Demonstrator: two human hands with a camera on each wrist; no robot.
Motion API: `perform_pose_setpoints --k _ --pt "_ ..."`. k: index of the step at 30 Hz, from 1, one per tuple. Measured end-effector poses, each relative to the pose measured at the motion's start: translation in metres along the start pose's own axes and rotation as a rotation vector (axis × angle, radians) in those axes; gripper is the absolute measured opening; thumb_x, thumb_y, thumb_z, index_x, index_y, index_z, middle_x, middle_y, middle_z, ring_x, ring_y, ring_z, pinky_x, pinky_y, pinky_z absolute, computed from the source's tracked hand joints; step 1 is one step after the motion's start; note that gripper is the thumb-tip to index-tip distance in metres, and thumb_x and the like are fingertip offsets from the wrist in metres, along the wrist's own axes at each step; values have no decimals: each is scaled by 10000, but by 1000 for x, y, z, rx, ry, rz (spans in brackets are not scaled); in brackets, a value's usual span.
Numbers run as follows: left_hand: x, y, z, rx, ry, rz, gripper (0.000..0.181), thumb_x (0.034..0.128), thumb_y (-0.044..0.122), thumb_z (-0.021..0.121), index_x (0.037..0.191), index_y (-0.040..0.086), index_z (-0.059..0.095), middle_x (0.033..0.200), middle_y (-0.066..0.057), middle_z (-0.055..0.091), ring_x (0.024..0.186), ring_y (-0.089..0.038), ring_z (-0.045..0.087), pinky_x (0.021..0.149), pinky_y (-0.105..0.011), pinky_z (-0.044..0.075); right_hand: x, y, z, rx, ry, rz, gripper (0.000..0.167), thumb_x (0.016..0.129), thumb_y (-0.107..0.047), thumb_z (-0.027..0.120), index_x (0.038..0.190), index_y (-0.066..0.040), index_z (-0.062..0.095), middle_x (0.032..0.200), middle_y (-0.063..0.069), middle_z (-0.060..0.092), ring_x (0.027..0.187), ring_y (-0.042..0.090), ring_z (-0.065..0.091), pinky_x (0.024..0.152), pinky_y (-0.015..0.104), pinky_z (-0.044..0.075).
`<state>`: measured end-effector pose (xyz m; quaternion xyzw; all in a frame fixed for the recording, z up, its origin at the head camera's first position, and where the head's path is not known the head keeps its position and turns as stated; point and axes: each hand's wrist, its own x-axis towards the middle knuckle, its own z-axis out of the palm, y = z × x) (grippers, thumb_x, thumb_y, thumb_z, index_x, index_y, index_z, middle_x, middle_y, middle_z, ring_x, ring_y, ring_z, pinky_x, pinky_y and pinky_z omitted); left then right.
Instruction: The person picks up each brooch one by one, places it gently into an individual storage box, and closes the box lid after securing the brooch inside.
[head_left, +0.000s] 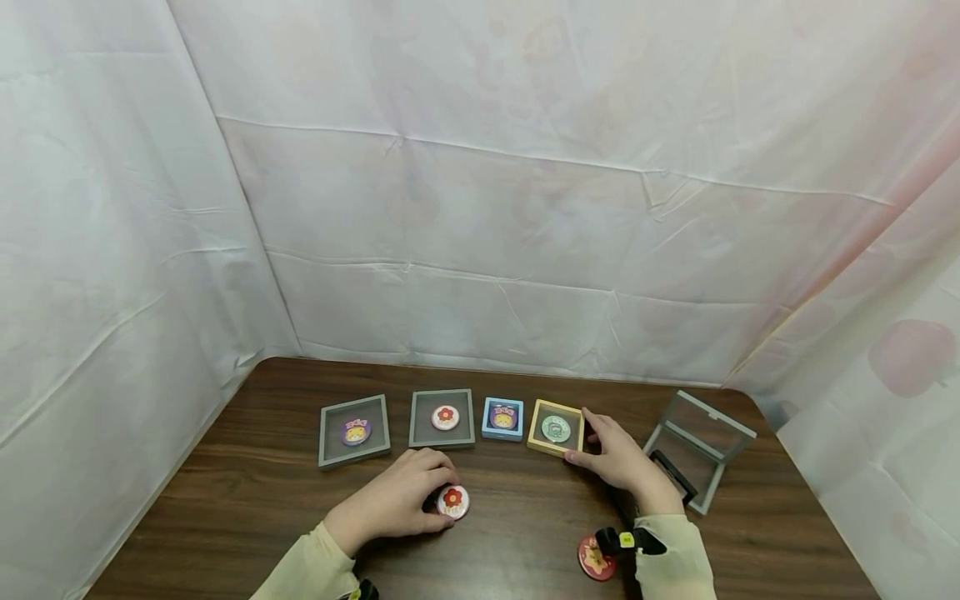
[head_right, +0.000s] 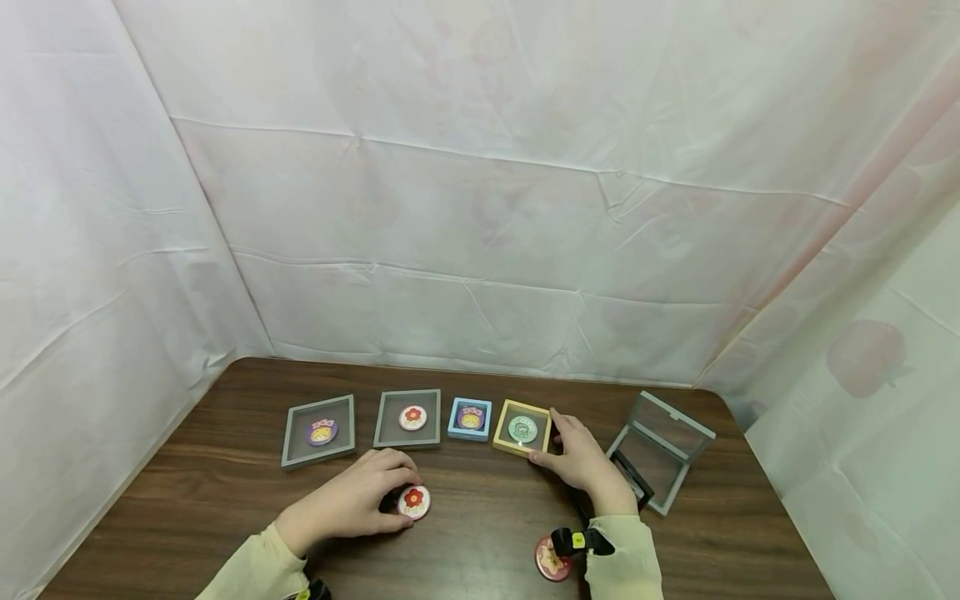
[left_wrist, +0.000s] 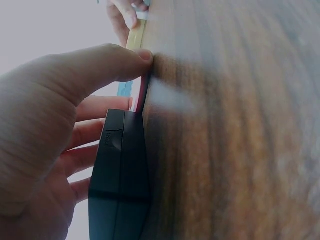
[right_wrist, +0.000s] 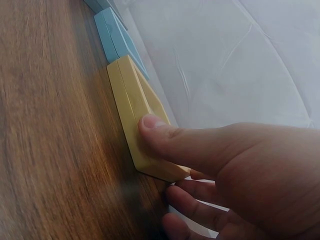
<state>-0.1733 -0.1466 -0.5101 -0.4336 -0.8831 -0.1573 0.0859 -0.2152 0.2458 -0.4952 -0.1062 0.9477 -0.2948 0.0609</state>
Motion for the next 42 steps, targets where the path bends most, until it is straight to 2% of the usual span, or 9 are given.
perform_pose_setpoints --k 17,25,30,36,42 --pt "-2 1 -5 -5 11 13 396 829 348 941 1132 161 768 1149 55 683 1147 -153 639 1000 -439 513 -4 -8 -1 -27 15 -5 922 976 -356 858 1629 102 395 1530 329 532 1241 397 672 1087 623 499" --pt "-2 0 -5 -20 -48 -43 397 864 376 915 1182 192 764 1174 67 679 1179 -150 633 1055 -456 497 -12 -11 -2 -17 -1 -11 881 997 -319 834 1632 101 392 1550 326 519 1276 419 648 1072 625 511" --pt "-1 1 -6 -27 -59 -47 400 871 375 906 1196 190 765 1171 67 682 1177 -148 636 1087 -473 484 -20 -13 -2 -11 -3 -14 859 994 -289 840 1622 105 407 1553 319 522 1270 423 642 1046 615 529" --pt "0 1 -6 -26 -59 -41 403 870 366 900 1208 190 768 1165 66 683 1176 -150 635 1098 -477 476 -27 -17 -2 -30 2 -42 793 989 -270 846 1585 97 473 1483 285 587 1235 397 656 1024 596 543" --pt "0 2 -7 -30 -50 -41 404 861 353 905 1206 191 770 1158 65 686 1171 -153 638 1102 -485 473 -36 -21 -5 -72 50 -96 680 1002 -236 830 1534 79 549 1440 259 624 1182 368 682 974 574 572"
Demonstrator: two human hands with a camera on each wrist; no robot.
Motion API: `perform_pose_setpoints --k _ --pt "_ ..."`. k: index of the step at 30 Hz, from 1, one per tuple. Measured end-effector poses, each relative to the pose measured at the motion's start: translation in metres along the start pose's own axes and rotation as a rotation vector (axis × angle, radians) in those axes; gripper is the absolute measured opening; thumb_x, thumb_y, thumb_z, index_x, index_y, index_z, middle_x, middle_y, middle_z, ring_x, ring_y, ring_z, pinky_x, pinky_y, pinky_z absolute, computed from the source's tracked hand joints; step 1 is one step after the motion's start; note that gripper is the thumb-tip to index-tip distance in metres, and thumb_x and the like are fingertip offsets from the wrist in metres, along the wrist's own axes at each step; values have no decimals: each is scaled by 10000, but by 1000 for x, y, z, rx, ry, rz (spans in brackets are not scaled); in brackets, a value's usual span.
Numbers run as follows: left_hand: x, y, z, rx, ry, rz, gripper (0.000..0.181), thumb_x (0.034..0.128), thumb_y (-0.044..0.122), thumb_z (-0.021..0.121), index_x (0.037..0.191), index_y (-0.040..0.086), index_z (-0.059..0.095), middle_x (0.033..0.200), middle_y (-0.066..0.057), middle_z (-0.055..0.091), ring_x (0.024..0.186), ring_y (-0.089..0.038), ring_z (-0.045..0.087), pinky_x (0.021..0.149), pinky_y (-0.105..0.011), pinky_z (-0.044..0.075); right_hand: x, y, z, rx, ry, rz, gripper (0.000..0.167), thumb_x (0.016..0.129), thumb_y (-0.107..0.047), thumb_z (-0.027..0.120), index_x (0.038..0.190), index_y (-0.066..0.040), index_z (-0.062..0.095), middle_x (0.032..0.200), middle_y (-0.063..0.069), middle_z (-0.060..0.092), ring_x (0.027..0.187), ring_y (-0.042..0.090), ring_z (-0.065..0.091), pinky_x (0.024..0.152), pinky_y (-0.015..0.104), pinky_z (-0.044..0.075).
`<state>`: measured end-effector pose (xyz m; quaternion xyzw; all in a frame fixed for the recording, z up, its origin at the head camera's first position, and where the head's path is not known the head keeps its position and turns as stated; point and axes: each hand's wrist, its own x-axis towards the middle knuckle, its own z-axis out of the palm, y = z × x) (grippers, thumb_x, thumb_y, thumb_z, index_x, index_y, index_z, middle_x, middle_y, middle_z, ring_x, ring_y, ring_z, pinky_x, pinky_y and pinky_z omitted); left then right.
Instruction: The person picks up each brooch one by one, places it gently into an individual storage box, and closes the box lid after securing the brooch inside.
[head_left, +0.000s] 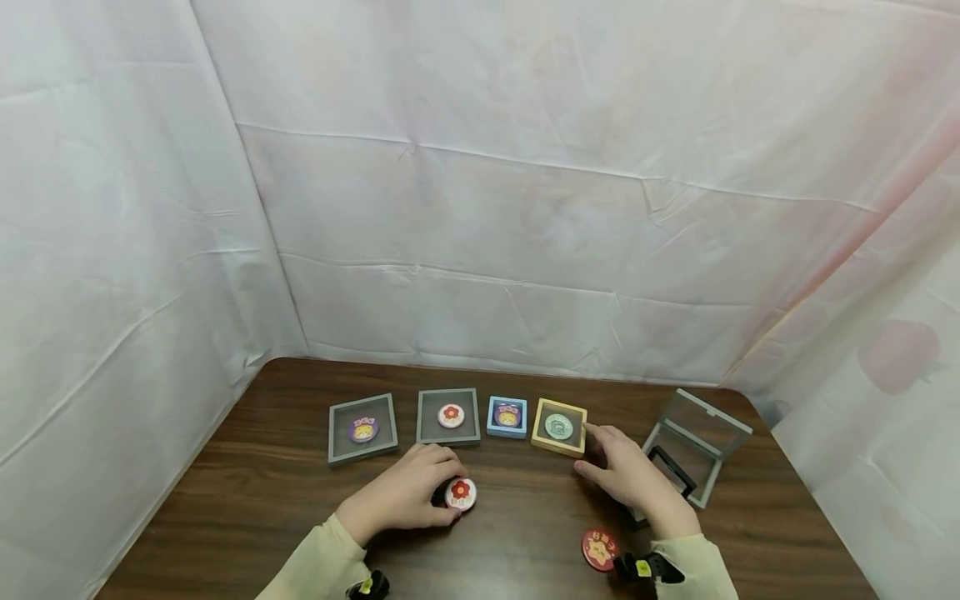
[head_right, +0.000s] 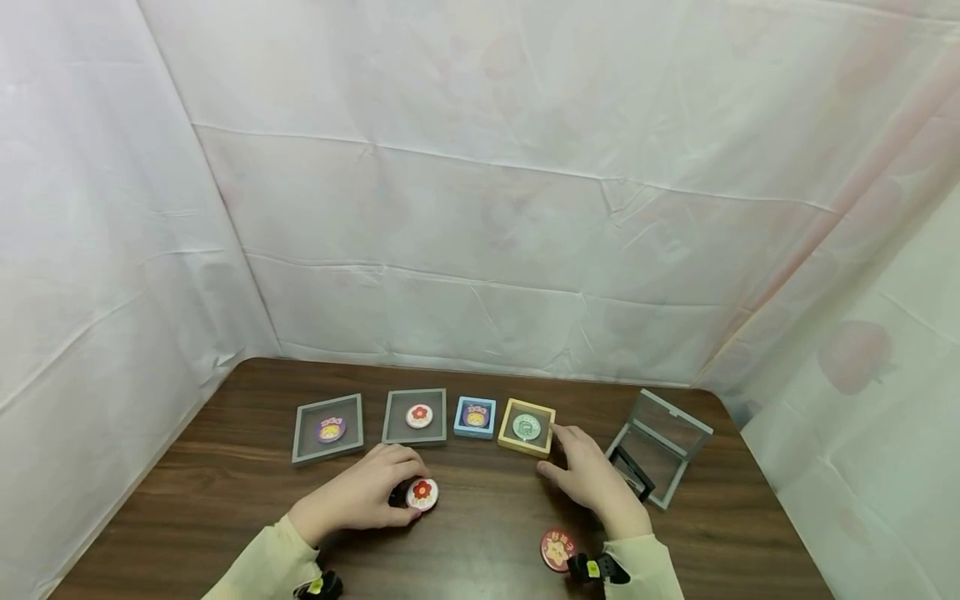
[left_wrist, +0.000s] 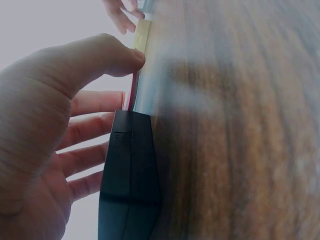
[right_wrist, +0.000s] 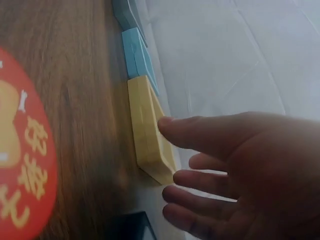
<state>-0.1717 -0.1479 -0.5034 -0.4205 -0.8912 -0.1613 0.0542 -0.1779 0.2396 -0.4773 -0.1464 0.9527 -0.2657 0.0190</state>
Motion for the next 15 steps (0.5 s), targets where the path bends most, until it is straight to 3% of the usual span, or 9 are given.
perform_pose_setpoints --k 4,11,15 --pt "0 -1 1 -2 3 0 404 858 351 908 1203 190 771 1153 66 689 1165 -152 641 1096 -485 475 -6 -2 -6 -18 79 -74 569 1012 -187 817 1494 36 613 1385 194 665 1135 324 715 908 510 610" --pt "-2 -5 2 7 10 0 406 856 356 911 1202 194 771 1152 68 689 1160 -146 640 1073 -459 479 -18 -9 -19 -70 292 -305 395 960 -88 854 1339 -83 742 1244 76 730 1023 229 730 818 404 627" --pt "-4 -5 3 -1 4 -9 407 860 351 910 1207 189 772 1159 68 690 1161 -142 640 1070 -451 478 -29 -3 -28 -138 366 -332 406 919 -76 884 1303 -109 758 1211 43 731 959 171 679 749 364 586"
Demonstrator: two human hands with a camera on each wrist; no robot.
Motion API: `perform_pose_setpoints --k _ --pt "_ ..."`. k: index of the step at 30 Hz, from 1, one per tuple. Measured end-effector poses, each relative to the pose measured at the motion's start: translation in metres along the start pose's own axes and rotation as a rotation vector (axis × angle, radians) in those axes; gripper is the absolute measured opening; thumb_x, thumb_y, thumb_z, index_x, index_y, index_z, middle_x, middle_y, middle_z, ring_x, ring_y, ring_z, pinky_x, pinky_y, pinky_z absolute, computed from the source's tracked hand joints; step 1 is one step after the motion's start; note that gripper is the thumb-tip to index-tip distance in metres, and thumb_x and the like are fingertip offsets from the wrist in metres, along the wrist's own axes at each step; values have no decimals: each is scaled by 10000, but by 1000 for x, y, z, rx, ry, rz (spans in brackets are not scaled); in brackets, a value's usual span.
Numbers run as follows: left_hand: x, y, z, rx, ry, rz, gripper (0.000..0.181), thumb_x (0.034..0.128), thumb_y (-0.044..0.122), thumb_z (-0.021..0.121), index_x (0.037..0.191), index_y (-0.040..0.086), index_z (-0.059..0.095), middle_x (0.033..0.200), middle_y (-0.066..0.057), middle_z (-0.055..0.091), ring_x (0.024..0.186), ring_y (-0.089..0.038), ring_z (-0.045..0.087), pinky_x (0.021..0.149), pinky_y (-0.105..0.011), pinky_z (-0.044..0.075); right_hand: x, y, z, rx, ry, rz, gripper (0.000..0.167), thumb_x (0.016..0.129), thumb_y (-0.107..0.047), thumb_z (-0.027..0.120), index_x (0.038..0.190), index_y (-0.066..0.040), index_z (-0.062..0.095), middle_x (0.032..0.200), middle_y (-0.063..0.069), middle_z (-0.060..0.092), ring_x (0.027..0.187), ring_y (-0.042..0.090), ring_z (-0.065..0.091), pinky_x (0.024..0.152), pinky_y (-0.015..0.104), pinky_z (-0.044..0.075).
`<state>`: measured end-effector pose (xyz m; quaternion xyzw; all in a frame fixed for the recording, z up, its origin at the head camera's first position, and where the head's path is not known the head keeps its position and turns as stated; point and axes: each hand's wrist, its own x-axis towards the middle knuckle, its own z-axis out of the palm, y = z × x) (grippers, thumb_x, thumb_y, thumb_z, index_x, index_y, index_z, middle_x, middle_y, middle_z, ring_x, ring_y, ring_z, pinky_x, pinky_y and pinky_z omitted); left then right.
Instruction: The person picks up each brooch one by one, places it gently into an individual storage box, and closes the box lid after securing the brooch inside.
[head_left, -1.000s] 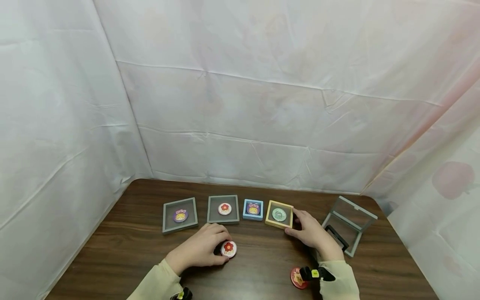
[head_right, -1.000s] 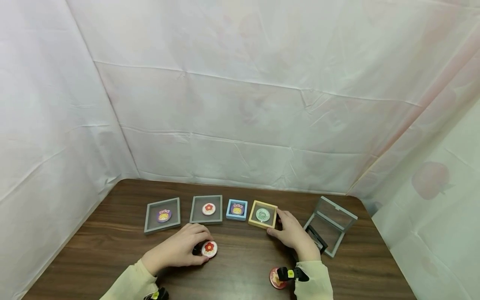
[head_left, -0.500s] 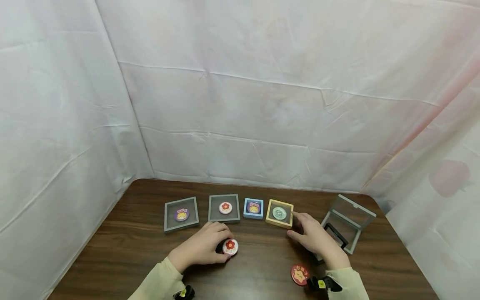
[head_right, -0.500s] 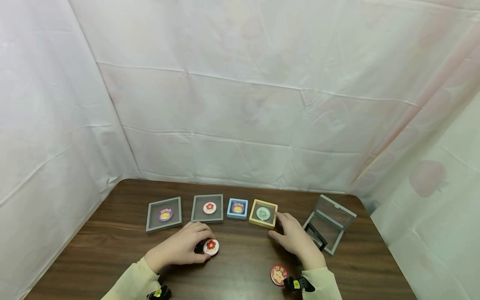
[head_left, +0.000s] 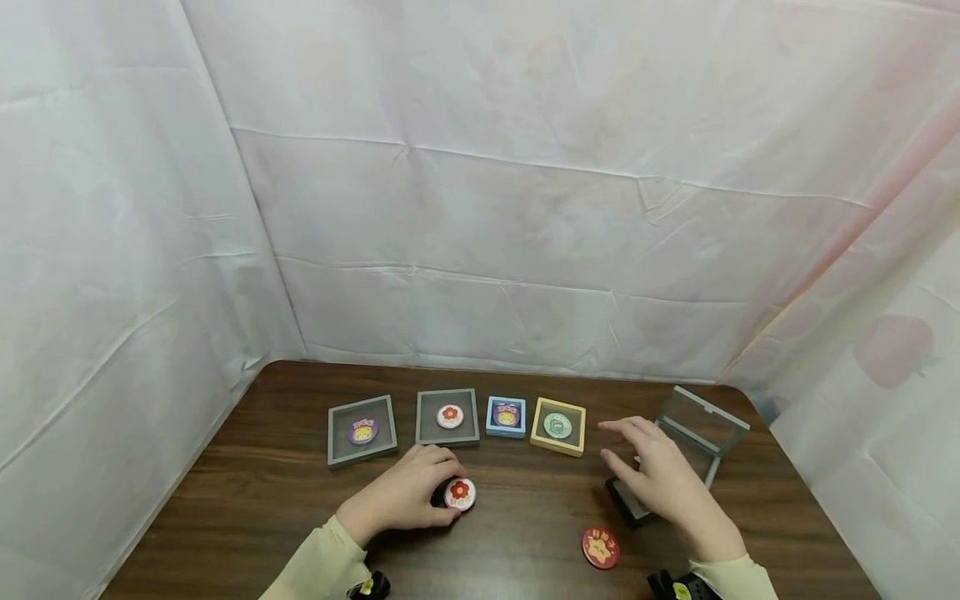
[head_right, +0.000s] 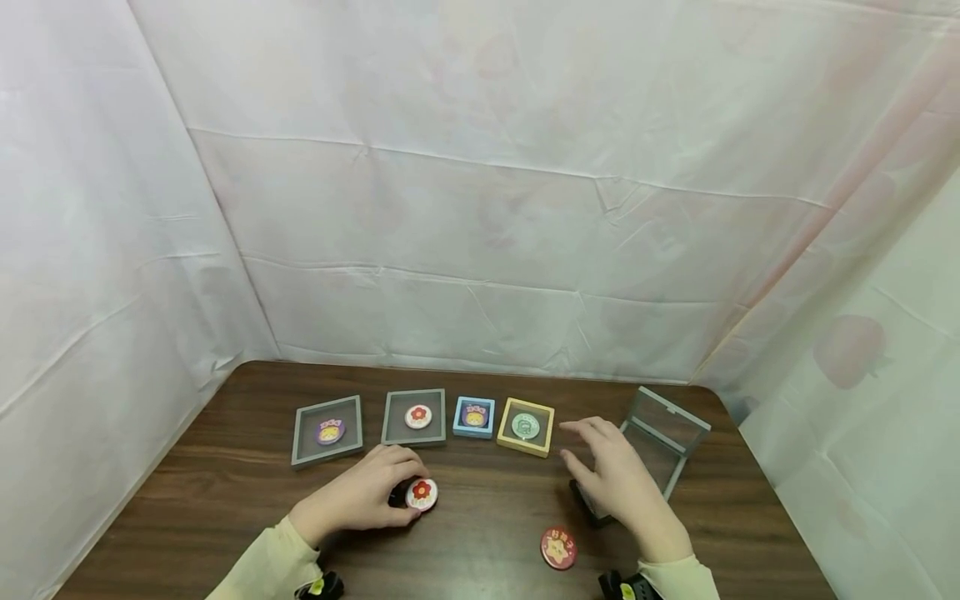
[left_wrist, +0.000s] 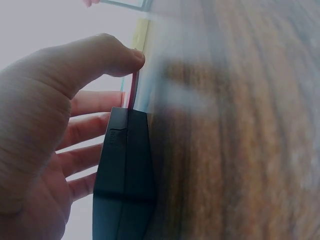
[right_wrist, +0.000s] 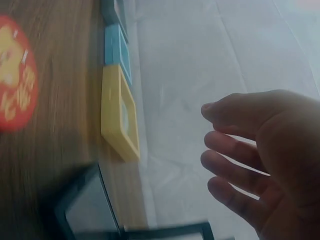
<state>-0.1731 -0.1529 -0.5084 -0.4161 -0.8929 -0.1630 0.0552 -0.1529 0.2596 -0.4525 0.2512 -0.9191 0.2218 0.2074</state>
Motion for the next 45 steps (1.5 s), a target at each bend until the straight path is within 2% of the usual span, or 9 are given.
perform_pose_setpoints --k 6,9,12,16,21,26,32,38,45 --pt "-1 1 0 -2 0 -4 408 861 350 909 1210 186 773 1157 72 686 1159 -140 637 1075 -455 476 -20 16 -17 -88 69 -18 482 833 -56 942 1279 -91 762 1185 52 733 1036 253 681 827 509 556" --pt "-1 1 -1 1 0 -3 409 862 353 909 1211 189 771 1157 73 685 1159 -140 636 1075 -456 476 -32 23 -24 -111 85 1 504 802 -47 957 1266 -76 761 1189 70 733 1052 289 680 846 529 546" --pt "-1 1 -1 2 0 -2 409 861 353 910 1209 190 770 1156 70 687 1157 -142 637 1074 -458 477 -44 30 -30 -128 92 37 507 786 -48 965 1251 -65 763 1180 73 729 1017 284 694 798 453 578" --pt "-1 1 -2 3 -3 -5 407 860 354 910 1206 192 770 1154 70 688 1159 -142 638 1074 -455 477 -57 36 -33 -129 86 90 506 779 -51 967 1239 -41 758 1143 69 720 929 261 704 671 307 568" --pt "-1 1 -2 7 -8 -8 406 863 360 909 1205 193 771 1157 70 688 1165 -144 637 1084 -456 475 -68 42 -34 -105 10 185 514 829 -107 952 1287 -25 735 1158 83 729 856 201 670 617 258 514" --pt "0 0 -1 9 -12 -9 405 866 370 906 1206 194 770 1160 72 688 1164 -140 636 1084 -455 475 -74 48 -34 -26 -108 302 493 911 -153 907 1326 21 706 1126 134 768 816 190 721 642 291 590" --pt "0 -1 0 11 -12 -9 404 864 374 905 1202 198 769 1158 77 689 1169 -137 637 1085 -447 473 -78 54 -33 34 -171 379 411 954 -139 866 1292 47 724 960 3 782 815 156 758 694 317 640" --pt "0 -1 0 6 -17 -16 402 866 375 904 1203 201 770 1163 77 689 1176 -138 635 1088 -456 473 -78 55 -31 34 -181 376 354 967 -132 849 1256 43 741 944 -33 775 811 127 742 696 322 636" --pt "0 1 -1 -7 -25 -31 401 868 371 902 1207 202 772 1166 77 690 1179 -137 634 1107 -467 464 -73 51 -18 46 -154 283 211 960 -113 852 1155 -82 777 934 -116 765 828 44 727 686 290 623"
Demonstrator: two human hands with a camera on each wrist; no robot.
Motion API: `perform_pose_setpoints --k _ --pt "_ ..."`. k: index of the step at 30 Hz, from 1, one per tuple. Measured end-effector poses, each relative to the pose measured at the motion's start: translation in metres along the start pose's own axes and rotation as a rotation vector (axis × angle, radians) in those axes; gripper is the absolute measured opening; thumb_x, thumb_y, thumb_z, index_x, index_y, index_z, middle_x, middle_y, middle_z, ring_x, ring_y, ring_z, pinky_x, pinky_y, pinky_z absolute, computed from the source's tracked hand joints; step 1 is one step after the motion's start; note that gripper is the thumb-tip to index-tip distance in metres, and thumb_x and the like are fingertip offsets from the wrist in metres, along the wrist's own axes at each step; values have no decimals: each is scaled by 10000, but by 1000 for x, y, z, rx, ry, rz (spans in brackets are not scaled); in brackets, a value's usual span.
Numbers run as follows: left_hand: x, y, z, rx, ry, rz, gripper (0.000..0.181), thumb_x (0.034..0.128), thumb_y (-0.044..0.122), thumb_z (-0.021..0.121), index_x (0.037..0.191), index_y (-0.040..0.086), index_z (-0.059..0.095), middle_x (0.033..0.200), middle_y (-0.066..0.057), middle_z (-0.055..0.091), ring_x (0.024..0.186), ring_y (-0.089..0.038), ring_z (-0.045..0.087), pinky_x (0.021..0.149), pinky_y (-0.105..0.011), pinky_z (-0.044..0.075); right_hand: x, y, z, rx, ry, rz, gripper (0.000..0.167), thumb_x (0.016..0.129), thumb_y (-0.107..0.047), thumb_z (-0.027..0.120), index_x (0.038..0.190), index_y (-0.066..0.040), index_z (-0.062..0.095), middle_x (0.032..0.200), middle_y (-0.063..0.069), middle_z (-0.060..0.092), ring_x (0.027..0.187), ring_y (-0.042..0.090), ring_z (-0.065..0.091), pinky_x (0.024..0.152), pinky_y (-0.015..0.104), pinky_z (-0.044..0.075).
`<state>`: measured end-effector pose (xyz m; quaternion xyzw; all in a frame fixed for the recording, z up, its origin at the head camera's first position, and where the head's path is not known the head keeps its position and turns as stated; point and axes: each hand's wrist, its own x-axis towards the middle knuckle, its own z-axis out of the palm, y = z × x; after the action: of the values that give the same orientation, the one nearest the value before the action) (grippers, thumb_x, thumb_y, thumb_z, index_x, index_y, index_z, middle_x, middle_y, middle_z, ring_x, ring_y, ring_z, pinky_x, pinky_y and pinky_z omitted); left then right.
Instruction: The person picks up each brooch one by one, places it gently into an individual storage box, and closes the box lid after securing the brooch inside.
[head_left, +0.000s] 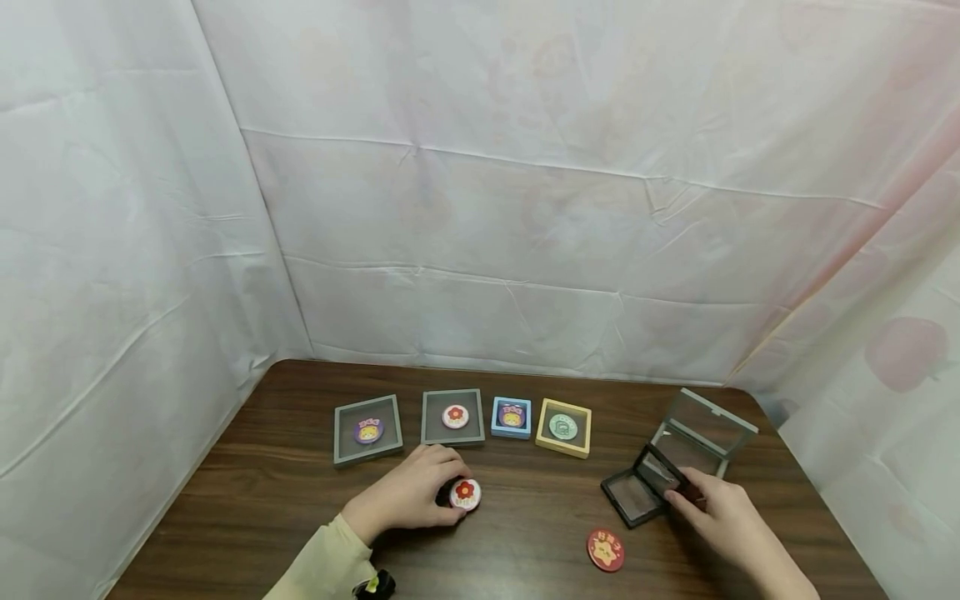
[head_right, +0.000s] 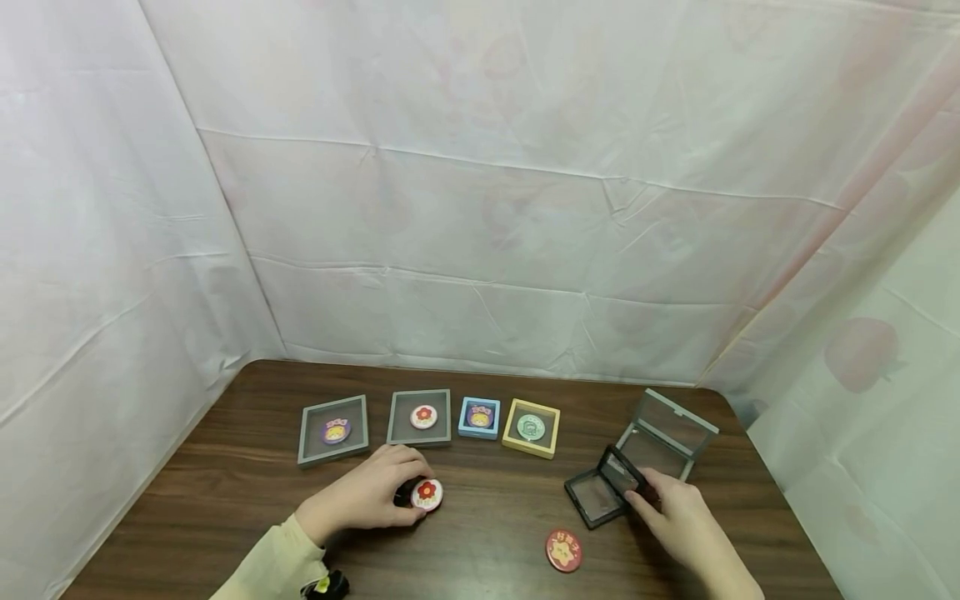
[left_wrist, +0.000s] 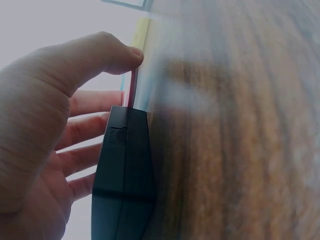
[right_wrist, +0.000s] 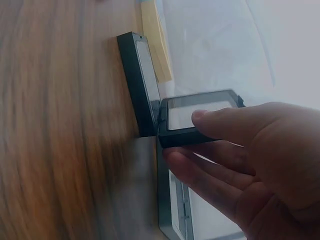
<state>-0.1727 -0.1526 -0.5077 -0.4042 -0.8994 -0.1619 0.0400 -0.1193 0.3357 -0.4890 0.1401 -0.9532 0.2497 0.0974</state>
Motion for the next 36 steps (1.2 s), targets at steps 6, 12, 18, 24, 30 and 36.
perform_pose_setpoints --k 6,12,18,24,30,36 --pt "0 1 -1 -14 -3 -7 398 872 365 900 1212 199 774 1164 78 689 1171 -127 635 1099 -457 465 7 -14 8 16 -8 -43 249 970 -107 840 1205 -63 770 991 -65 781 834 59 718 676 304 601" --pt "0 0 -1 -38 -17 -21 388 887 363 895 1216 196 773 1172 86 689 1177 -117 635 1101 -471 463 20 -30 20 46 -45 -63 257 998 -119 814 1242 -56 758 1051 -12 790 882 114 756 732 321 623" --pt "0 -2 -1 -51 -19 -29 377 898 368 884 1211 193 770 1178 88 695 1172 -111 637 1099 -460 465 33 -44 31 100 -79 -107 214 1020 -94 781 1232 -86 749 1045 -35 774 907 109 757 749 319 631" --pt "0 -2 -1 -49 -7 -28 380 900 363 873 1221 186 770 1171 85 704 1163 -118 641 1100 -452 471 44 -57 44 133 -69 -142 213 1023 -98 783 1232 -80 745 1032 -46 757 891 102 746 734 313 626" --pt "1 -2 -2 -54 0 -27 387 901 352 871 1234 185 768 1180 86 704 1163 -116 640 1100 -453 475 58 -70 59 146 -66 -186 216 1037 -109 770 1250 -84 746 1069 -5 760 907 86 727 754 325 615" --pt "1 -1 -2 -58 6 -27 385 902 346 872 1237 191 764 1182 89 702 1166 -118 637 1107 -455 473 68 -76 70 182 -64 -217 250 1037 -82 761 1285 -73 736 1092 29 765 919 108 743 774 336 631"
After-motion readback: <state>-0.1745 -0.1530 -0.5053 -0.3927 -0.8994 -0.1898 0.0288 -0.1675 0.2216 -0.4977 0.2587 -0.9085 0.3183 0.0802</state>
